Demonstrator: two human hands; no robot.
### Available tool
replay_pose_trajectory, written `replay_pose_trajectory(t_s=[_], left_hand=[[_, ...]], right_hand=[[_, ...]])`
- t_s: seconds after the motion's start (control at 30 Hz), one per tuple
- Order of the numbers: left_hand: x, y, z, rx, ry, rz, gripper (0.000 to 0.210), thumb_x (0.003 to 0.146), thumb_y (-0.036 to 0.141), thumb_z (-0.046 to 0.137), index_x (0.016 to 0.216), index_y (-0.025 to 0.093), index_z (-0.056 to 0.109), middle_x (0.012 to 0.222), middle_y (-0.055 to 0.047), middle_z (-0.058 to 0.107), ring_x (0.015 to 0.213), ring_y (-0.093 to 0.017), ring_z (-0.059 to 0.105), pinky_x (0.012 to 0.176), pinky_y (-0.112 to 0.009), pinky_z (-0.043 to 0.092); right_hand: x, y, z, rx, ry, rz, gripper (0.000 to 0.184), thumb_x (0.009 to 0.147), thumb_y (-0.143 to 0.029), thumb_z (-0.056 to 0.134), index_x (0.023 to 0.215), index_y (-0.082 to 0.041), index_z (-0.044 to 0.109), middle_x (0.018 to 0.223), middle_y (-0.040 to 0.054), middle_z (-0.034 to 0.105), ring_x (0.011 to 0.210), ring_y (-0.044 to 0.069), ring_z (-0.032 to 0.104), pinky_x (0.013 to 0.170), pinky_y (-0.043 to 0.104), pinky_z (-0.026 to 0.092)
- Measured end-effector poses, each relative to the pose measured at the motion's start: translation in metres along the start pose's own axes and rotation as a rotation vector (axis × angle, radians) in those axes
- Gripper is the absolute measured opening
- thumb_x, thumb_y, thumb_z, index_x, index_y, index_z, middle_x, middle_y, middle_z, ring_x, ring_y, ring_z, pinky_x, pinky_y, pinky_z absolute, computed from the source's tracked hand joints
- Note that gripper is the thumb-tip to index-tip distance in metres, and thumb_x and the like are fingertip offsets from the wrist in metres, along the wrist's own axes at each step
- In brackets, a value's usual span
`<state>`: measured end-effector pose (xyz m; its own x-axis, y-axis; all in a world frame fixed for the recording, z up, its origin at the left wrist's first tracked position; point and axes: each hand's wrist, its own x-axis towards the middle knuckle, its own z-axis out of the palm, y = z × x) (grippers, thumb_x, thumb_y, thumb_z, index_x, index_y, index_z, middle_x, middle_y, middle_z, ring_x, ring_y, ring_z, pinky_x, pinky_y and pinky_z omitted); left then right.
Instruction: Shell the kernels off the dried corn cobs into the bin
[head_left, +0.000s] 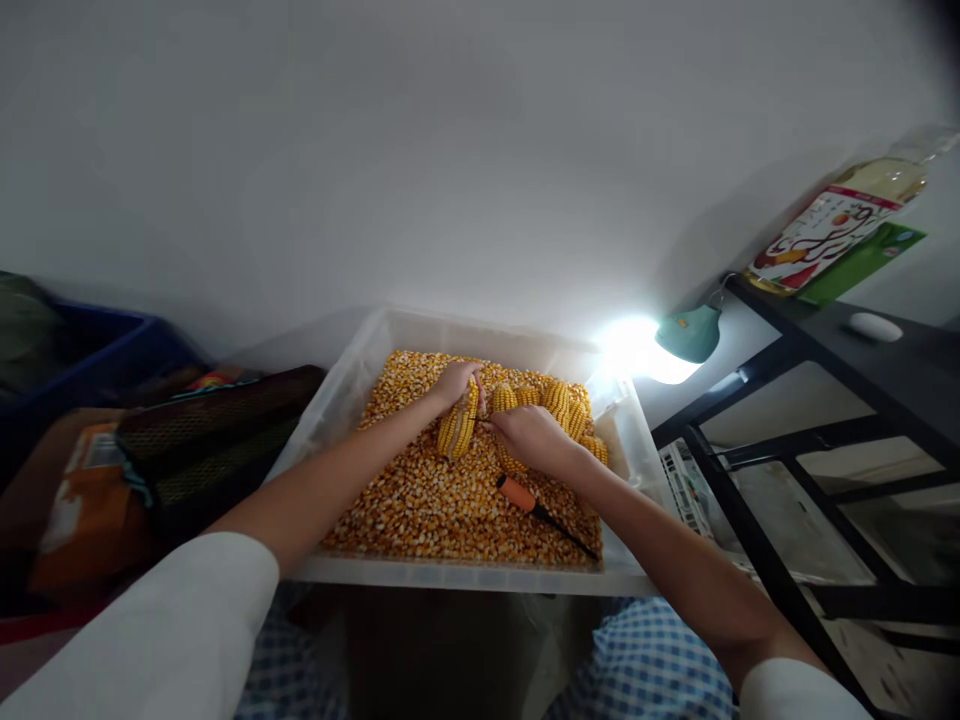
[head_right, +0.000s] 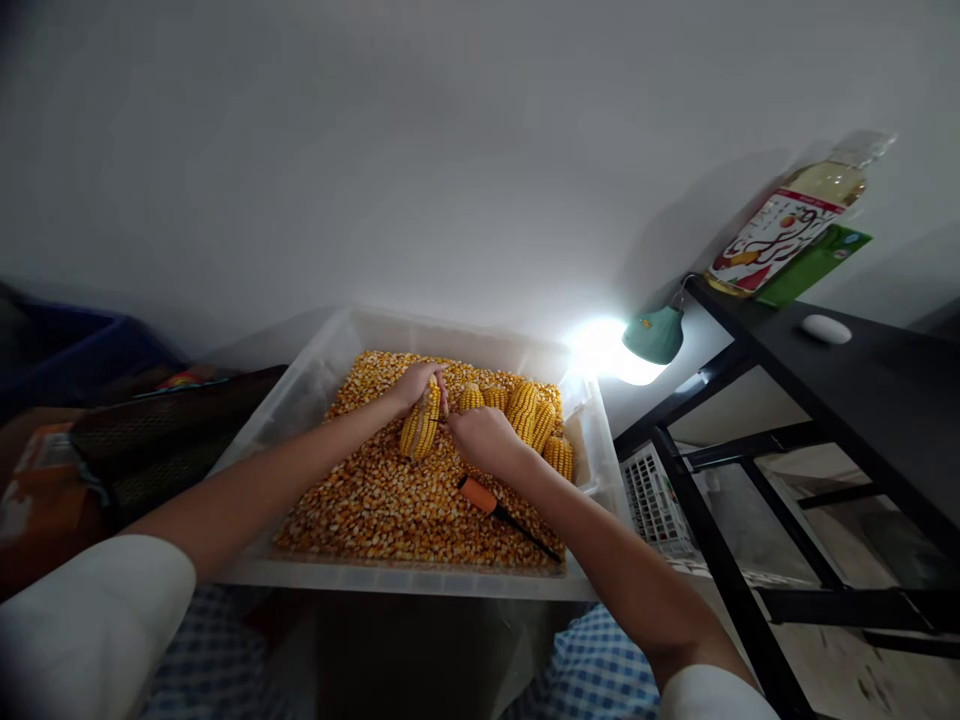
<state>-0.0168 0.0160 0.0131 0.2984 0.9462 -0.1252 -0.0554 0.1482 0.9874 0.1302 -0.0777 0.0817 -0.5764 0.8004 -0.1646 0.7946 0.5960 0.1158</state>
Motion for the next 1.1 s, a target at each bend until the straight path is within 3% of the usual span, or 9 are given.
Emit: replay_pose_trajectory(t_s=[0.37,0.67,0.93,1.1], left_hand=[[-0.005,0.010,-0.002,-0.055,0.106,-0.098,0.026,0.072,0.034,0.033,0.061,0.018,0.050,0.038,-0.001,0.049,0.042,-0.017,0.053,0.048,-0.031,0.043],[-0.002,0.005,-0.003,-0.054,0.073,-0.075,0.031,0.073,0.036,0.033,0.049,0.019,0.043,0.039,-0.001,0.051,0.038,-0.016,0.051,0.048,-0.031,0.043],[0.005,-0.007,-0.002,0.103,0.008,0.048,0.037,0.075,0.038,0.033,0.048,0.019,0.047,0.041,-0.003,0.053,0.041,-0.015,0.052,0.050,-0.029,0.043],[0.001,-0.010,0.017,0.343,-0.037,0.113,0.039,0.076,0.039,0.034,0.046,0.018,0.049,0.042,-0.002,0.052,0.044,-0.014,0.051,0.052,-0.026,0.039]], right_hand=[[0.006,-0.005,0.011,-0.011,0.044,0.027,0.038,0.090,-0.031,0.019,0.095,-0.015,0.053,0.090,0.0108,0.062,0.083,0.017,0.057,0.072,0.027,0.040],[0.008,-0.006,0.016,0.002,0.073,0.012,0.035,0.089,-0.029,0.021,0.093,-0.015,0.053,0.087,0.0102,0.063,0.081,0.018,0.057,0.072,0.027,0.041],[0.009,-0.014,0.022,0.000,0.045,0.053,0.030,0.087,-0.024,0.028,0.097,-0.013,0.054,0.082,0.0122,0.063,0.076,0.019,0.059,0.068,0.028,0.042],[0.005,0.005,0.014,0.049,0.023,-0.018,0.038,0.087,-0.032,0.028,0.090,-0.014,0.061,0.081,0.0109,0.065,0.076,0.019,0.059,0.069,0.026,0.039]])
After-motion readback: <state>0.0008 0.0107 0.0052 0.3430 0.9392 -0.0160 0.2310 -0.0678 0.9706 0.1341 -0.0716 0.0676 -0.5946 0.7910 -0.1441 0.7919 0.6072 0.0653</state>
